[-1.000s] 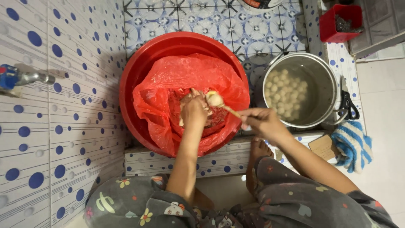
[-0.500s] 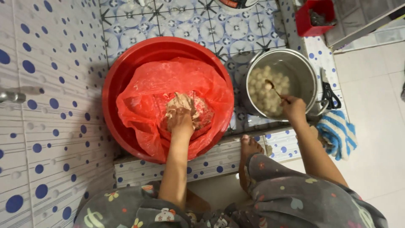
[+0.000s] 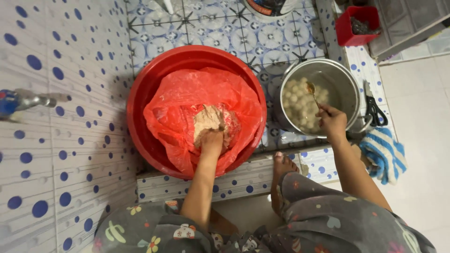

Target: Shaping meatballs by hand from a meat mixture in a plastic bag and dropping them into a pot of water.

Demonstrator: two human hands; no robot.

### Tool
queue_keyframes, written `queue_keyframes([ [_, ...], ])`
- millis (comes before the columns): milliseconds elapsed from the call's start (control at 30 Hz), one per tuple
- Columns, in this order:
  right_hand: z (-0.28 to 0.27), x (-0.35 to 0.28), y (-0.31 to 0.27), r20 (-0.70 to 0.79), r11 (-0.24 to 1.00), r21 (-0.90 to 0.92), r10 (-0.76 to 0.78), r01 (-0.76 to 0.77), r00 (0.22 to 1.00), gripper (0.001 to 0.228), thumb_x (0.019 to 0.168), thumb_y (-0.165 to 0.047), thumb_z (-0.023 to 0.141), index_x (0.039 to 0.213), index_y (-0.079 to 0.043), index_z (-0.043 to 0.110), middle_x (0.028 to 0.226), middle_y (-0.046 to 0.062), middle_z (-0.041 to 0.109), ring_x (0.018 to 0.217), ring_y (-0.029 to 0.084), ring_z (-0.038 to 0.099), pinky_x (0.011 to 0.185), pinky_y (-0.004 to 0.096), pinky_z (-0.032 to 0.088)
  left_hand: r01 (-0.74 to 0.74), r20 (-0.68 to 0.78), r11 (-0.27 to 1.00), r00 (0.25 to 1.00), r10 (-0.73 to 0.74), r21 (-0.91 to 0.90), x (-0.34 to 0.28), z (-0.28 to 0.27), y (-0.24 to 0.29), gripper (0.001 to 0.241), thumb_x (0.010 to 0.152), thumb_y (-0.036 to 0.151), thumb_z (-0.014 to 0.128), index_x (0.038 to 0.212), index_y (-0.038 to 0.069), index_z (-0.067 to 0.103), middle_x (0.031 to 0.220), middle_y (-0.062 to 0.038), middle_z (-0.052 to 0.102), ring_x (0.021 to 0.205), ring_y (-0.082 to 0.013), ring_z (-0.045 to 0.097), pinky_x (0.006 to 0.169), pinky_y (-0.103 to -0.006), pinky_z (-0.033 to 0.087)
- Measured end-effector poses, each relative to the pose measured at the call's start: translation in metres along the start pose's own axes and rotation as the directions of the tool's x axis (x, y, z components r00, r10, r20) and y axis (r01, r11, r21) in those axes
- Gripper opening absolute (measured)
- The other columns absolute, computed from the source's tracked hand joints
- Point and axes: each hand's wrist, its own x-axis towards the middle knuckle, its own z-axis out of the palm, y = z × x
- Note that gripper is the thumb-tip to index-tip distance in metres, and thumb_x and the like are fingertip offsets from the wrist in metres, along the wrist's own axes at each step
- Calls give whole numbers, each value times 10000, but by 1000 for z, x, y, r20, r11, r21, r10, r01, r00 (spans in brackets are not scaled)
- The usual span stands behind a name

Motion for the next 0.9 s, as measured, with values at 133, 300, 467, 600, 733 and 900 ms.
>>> queue_keyframes([
  [133, 2, -4, 3, 31, 997, 59, 56, -58, 998, 230, 1028, 10, 612, 1234, 95, 669, 850, 204, 706, 537, 169, 591, 466, 309, 493, -3, 196, 988, 980, 34, -153, -9, -52, -11, 253, 835, 86, 603, 1011, 35, 777, 938, -241, 759, 983, -423, 738, 797, -560, 581],
  [300, -8, -4, 4, 77, 991, 77, 104, -110, 992, 257, 1050, -16, 601, 1274, 104, 641, 884, 213, 709, 549, 151, 579, 469, 294, 500, 116, 381, 904, 923, 55, -412, -57, -154, 13, 400, 755, 100, 569, 1092, -23, 746, 1108, -301, 737, 1163, -474, 659, 999, -547, 517],
  [467, -15, 0, 8, 80, 981, 135, 126, -136, 989, 269, 1044, -23, 617, 1281, 104, 631, 903, 211, 705, 562, 144, 585, 446, 286, 495, 89, 118, 331, 991, 66, -939, -36, -144, -20, 388, 794, 60, 680, 1165, -41, 732, 717, -80, 590, 668, -129, 619, 574, -185, 513],
  [600, -8, -6, -1, 88, 971, 186, 137, -151, 987, 274, 1043, -36, 613, 1279, 102, 631, 912, 220, 703, 550, 127, 569, 423, 265, 491, -113, -97, 269, 993, 72, -957, -21, -141, -19, 379, 869, 158, 818, 1214, 60, 697, 939, -114, 674, 845, -196, 662, 714, -339, 591],
  [733, 0, -21, -36, 94, 957, 257, 110, -131, 989, 253, 1038, -32, 617, 1262, 81, 648, 892, 209, 701, 528, 121, 564, 420, 246, 485, -229, -229, 72, 973, 14, -971, -10, -137, -21, 364, 949, 123, 717, 1304, 72, 653, 1026, -122, 715, 888, -149, 679, 764, -312, 608],
  [900, 13, -43, -84, 78, 939, 343, -10, -18, 997, 239, 1028, -14, 636, 1256, 54, 659, 854, 187, 697, 461, 99, 524, 381, 219, 435, -350, -316, -249, 934, -166, -903, -8, -142, -20, 165, 950, 167, 676, 900, 11, 686, 837, -131, 708, 775, -192, 721, 715, -344, 628],
])
